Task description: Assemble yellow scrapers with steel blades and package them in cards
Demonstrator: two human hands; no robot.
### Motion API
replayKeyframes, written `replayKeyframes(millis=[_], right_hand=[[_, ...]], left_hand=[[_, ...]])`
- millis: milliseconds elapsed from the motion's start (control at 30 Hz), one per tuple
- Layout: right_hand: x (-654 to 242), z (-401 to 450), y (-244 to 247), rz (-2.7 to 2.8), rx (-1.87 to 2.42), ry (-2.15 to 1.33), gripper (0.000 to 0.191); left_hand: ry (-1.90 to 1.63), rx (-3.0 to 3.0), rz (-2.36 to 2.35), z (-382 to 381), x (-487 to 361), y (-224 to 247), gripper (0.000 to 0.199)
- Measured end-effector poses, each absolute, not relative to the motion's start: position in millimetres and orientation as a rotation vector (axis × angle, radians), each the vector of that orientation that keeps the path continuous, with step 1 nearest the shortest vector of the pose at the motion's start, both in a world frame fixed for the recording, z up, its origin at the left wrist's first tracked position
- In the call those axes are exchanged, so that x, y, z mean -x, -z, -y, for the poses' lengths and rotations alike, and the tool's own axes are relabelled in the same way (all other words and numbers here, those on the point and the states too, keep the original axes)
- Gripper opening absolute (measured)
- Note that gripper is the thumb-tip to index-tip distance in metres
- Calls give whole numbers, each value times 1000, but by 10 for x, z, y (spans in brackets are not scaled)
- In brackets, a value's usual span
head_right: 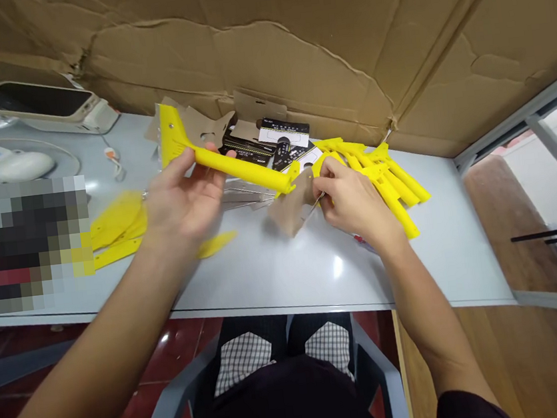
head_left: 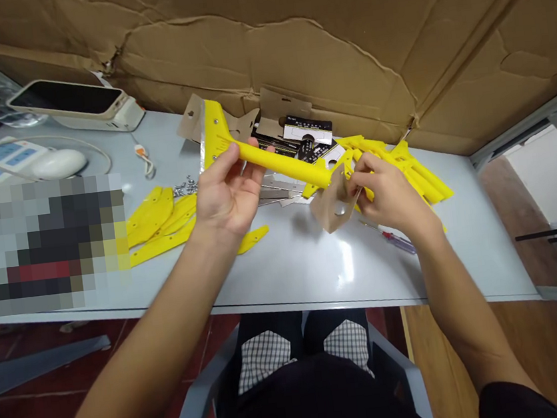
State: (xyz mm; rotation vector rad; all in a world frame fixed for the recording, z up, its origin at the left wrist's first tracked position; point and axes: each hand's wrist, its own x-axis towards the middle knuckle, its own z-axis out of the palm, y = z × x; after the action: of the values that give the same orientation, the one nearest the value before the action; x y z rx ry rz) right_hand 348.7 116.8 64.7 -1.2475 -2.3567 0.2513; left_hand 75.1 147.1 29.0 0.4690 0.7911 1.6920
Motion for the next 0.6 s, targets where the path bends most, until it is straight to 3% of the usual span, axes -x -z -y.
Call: replayKeyframes(millis=[333,500,600], right_hand=[[-3433,-1190,-656,2044,1209,-640,17],[-3233,-1163,-546,1835,1214,-628,22],[-3114,-1157,-493,1705,1184,-830,17]], left_hand=[[-1584,-570,-721,-1360,-928,-233,23],[-1603,-562,-767,-1366,-950,-168,32],[-1622,-593,-790,-1366,-937,-136,35]])
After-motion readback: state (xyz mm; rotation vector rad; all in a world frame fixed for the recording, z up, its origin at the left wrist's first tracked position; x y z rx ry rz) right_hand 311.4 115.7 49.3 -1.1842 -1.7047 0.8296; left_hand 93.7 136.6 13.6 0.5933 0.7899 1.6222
